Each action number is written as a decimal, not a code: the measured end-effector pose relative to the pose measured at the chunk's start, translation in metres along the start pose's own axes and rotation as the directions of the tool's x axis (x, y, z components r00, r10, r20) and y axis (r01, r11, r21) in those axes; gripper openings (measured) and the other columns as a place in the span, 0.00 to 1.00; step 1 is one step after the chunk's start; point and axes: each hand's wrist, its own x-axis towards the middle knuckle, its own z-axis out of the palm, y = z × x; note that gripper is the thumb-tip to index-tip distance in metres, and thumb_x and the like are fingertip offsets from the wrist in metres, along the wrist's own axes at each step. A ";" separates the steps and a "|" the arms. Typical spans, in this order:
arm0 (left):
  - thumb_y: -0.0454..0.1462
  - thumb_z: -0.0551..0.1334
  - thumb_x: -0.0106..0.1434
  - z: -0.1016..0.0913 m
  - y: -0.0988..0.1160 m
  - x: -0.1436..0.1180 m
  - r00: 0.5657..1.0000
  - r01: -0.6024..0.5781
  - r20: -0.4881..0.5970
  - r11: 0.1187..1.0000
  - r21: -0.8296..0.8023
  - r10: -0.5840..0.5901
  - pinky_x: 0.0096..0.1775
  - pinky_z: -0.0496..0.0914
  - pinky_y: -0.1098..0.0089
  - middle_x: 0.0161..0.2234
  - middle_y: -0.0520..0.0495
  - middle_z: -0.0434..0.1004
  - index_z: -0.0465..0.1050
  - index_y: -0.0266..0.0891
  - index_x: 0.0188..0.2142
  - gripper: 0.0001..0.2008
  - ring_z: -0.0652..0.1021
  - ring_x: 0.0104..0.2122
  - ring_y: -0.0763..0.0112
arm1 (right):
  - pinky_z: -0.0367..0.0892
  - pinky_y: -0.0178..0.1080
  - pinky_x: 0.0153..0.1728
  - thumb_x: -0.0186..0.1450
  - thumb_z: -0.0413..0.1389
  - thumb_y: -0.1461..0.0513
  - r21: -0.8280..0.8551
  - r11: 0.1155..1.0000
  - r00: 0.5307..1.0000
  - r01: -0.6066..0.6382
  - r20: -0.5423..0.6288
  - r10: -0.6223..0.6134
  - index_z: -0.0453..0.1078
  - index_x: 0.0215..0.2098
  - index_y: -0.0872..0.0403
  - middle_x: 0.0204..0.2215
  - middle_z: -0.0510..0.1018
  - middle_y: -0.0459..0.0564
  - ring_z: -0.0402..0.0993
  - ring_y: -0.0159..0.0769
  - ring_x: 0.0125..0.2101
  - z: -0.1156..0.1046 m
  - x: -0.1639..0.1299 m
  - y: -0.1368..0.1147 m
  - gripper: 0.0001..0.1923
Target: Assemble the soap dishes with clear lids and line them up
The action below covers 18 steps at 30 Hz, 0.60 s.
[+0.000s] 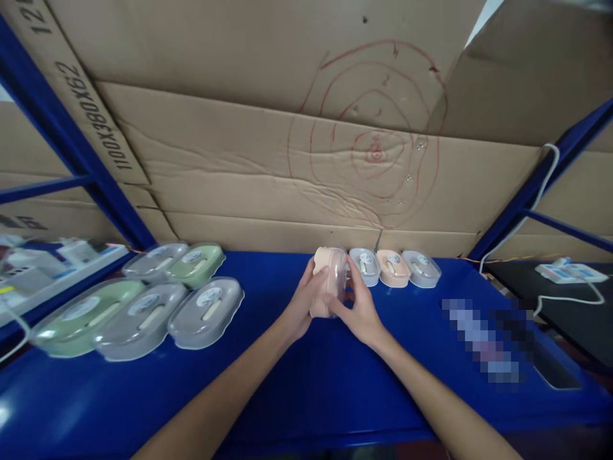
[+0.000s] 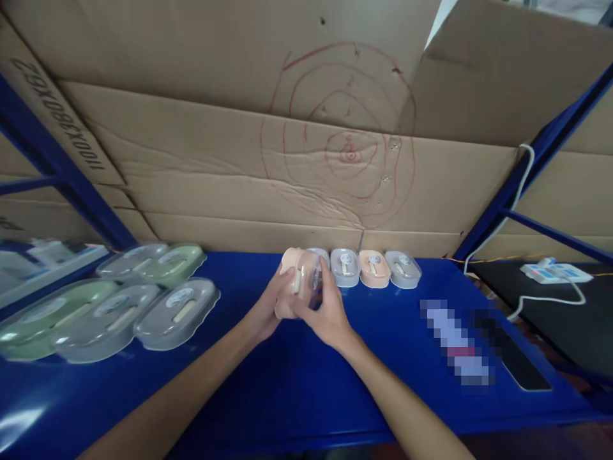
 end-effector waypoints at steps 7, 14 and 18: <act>0.57 0.70 0.71 -0.001 -0.006 0.000 1.000 -0.009 -0.026 0.997 0.073 0.011 0.60 0.77 0.54 0.62 0.37 0.82 0.73 0.43 0.67 0.33 0.83 0.60 0.47 | 0.80 0.57 0.53 0.69 0.68 0.42 0.069 0.997 0.999 -0.046 0.004 0.046 0.58 0.80 0.44 0.63 0.79 0.59 0.81 0.55 0.54 -0.007 -0.004 0.005 0.48; 0.60 0.71 0.69 -0.002 -0.003 0.006 0.996 -0.010 -0.091 1.000 -0.025 0.008 0.58 0.77 0.56 0.56 0.37 0.86 0.75 0.40 0.64 0.35 0.85 0.56 0.48 | 0.81 0.52 0.46 0.65 0.70 0.42 0.228 0.968 0.991 -0.105 -0.053 0.120 0.66 0.74 0.44 0.56 0.83 0.56 0.84 0.49 0.45 -0.008 0.001 0.005 0.44; 0.61 0.69 0.69 -0.010 0.004 0.014 0.964 -0.084 -0.258 0.993 -0.082 0.060 0.49 0.78 0.63 0.47 0.43 0.87 0.80 0.40 0.56 0.30 0.85 0.49 0.54 | 0.79 0.44 0.35 0.66 0.68 0.40 0.467 0.871 0.973 -0.154 -0.084 0.217 0.72 0.64 0.44 0.48 0.86 0.50 0.82 0.42 0.34 -0.015 0.009 -0.003 0.34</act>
